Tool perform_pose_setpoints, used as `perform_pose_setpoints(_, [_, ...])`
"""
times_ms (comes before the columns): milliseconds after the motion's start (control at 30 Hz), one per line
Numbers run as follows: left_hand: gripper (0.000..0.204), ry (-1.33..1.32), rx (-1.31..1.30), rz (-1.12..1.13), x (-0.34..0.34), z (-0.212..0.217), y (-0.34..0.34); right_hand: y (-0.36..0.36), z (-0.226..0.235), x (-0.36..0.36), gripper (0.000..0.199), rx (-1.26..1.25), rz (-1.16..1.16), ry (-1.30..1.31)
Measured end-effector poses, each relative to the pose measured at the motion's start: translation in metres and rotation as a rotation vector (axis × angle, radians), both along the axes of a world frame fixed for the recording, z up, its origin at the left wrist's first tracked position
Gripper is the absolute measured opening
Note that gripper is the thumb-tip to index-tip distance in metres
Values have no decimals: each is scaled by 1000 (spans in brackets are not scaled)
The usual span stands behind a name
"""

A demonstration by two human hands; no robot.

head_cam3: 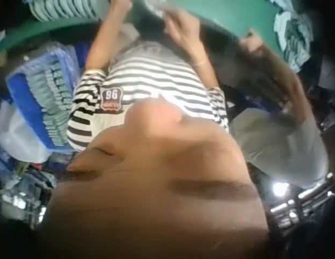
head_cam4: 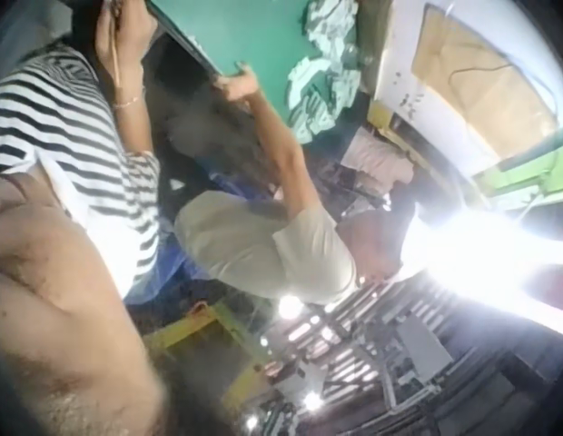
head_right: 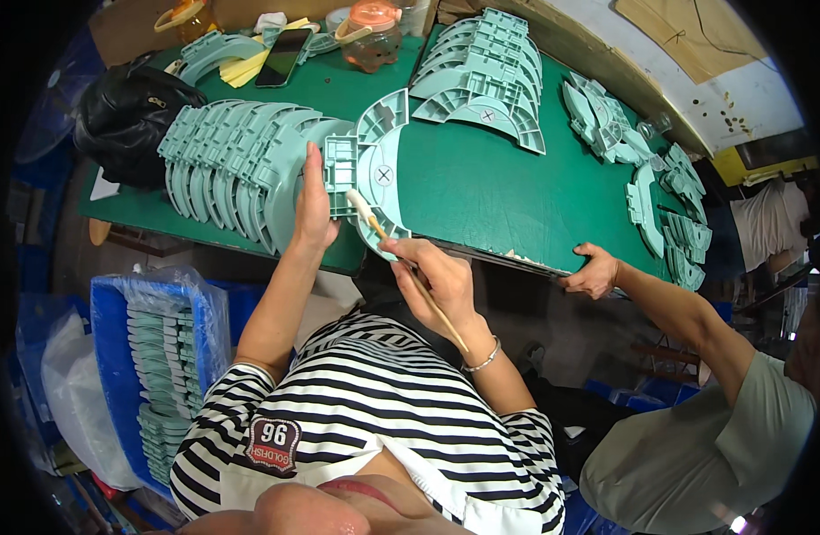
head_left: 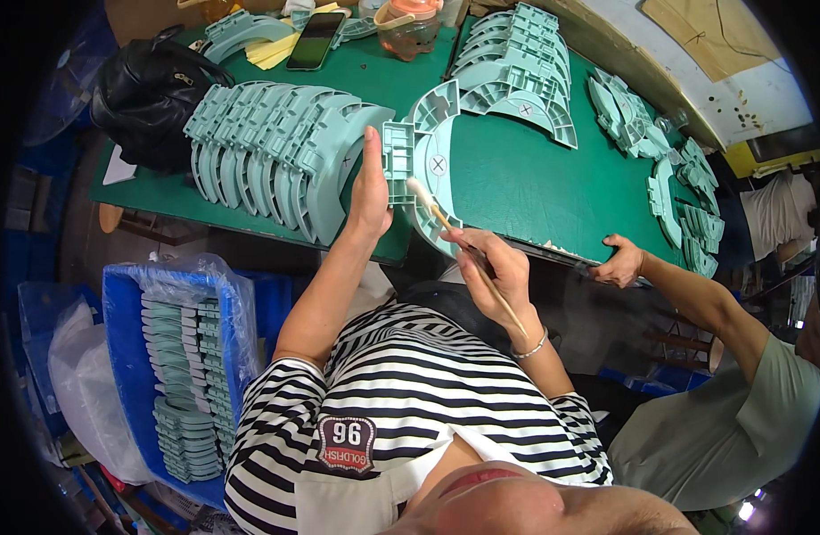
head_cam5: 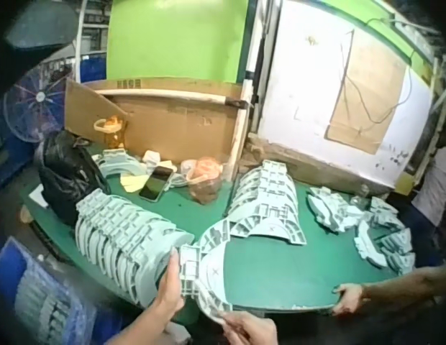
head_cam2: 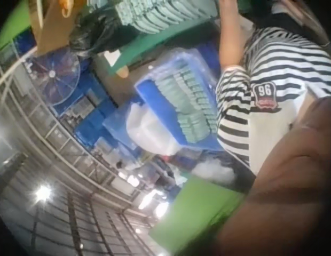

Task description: The person cleans and trims curved plastic parts using a cotton swab and a craft knife. The person then stacks the processed plastic parts and places them into a blue crate before trimming additional plastic parts with the knife.

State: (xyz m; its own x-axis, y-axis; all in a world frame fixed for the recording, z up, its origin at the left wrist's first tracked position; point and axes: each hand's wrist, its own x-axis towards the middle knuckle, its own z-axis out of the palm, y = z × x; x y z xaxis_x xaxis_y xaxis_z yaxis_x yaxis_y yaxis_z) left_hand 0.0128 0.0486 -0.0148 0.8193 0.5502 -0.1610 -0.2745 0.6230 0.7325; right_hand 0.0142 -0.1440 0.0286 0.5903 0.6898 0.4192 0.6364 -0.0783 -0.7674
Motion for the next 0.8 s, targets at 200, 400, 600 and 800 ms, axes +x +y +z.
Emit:
perform_pose_setpoints(200, [56, -25, 20, -96, -7, -2, 6, -3, 0, 2, 23, -85, 28, -14])
perform_pose_setpoints(400, [54, -11, -1, -120, -4, 0, 3, 0, -1, 5, 21, -9, 33, -94])
perform_pose_setpoints(600, [51, -32, -14, -126, -12, 10, -6, 2, 7, 6, 20, 75, -81, 20])
perform_pose_setpoints(800, [52, -91, -92, -181, -17, 4, -8, 2, 6, 9, 22, -28, -74, -166])
